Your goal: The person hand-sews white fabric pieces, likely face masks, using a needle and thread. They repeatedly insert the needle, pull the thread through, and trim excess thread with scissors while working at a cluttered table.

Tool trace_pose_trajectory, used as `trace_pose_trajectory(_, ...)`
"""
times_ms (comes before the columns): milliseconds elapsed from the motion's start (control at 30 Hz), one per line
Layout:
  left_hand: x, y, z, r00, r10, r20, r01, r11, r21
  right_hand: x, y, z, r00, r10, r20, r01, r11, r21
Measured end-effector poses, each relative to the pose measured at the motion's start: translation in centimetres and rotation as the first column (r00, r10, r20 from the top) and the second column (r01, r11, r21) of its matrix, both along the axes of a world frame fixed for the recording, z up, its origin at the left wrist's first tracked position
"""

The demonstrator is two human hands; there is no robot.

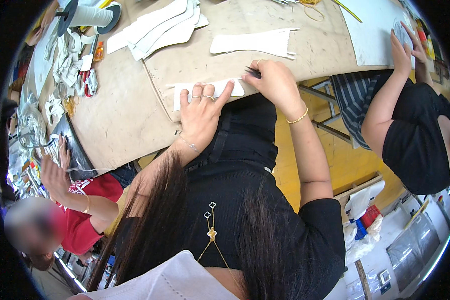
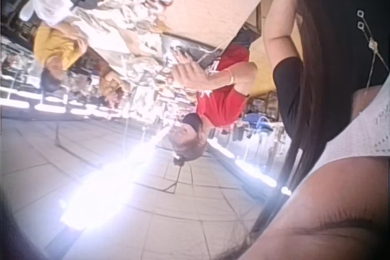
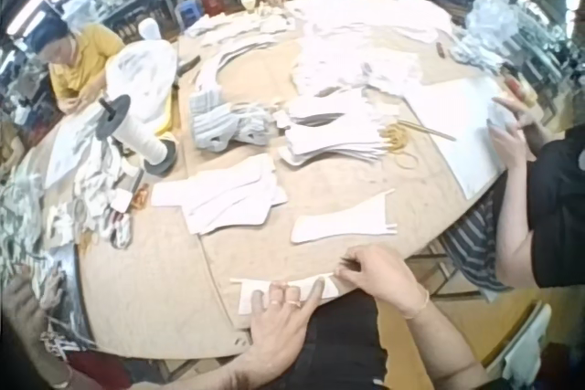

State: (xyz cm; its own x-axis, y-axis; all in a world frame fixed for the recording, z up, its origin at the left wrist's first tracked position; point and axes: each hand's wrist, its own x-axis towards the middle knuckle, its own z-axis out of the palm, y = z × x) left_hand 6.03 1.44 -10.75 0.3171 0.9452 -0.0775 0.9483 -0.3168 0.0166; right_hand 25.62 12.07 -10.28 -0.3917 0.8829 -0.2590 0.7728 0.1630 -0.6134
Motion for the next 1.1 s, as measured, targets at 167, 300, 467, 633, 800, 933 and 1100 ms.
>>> trace_pose_trajectory(167, -0.1, 0.4, 0.5, 1.000, -0.002, 0.022, 0.003, 1.000, -0.030, 0.5, -3.9, 0.9, 0.999, 0.019, -0.031, -0.011, 0.966, 0.258)
trace_pose_trajectory(300, -0.1, 0.6, 0.9, 1.000, -0.010, -0.005, 0.010, 0.998, -0.057, 0.1, -7.3, 0.5, 0.994, 0.030, -0.103, 0.010, 0.928, 0.373)
trace_pose_trajectory(467, -0.3, 0.7, 1.2, 0.999, -0.031, -0.024, 0.029, 0.996, -0.085, 0.0, -8.5, -0.6, 0.997, 0.031, -0.076, 0.000, 0.925, 0.381)
trace_pose_trajectory(633, -0.3, 0.9, 1.2, 0.998, -0.045, -0.036, 0.042, 0.997, -0.066, 0.0, -8.7, -0.9, 0.998, 0.049, -0.044, -0.027, 0.915, 0.402)
trace_pose_trajectory(800, -1.2, 1.8, 1.2, 0.995, -0.089, 0.032, 0.090, 0.996, -0.017, -0.2, -9.2, -0.7, 0.995, 0.052, 0.081, -0.079, 0.922, 0.378)
trace_pose_trajectory(933, -2.4, 3.4, 1.4, 0.956, -0.286, 0.063, 0.287, 0.958, -0.014, -0.1, -9.5, -0.2, 0.992, 0.041, 0.116, -0.080, 0.932, 0.352)
trace_pose_trajectory(1100, -3.2, 4.3, 2.3, 0.982, -0.189, -0.019, 0.188, 0.980, -0.062, -0.2, -7.4, 0.3, 0.995, 0.010, 0.099, -0.045, 0.930, 0.365)
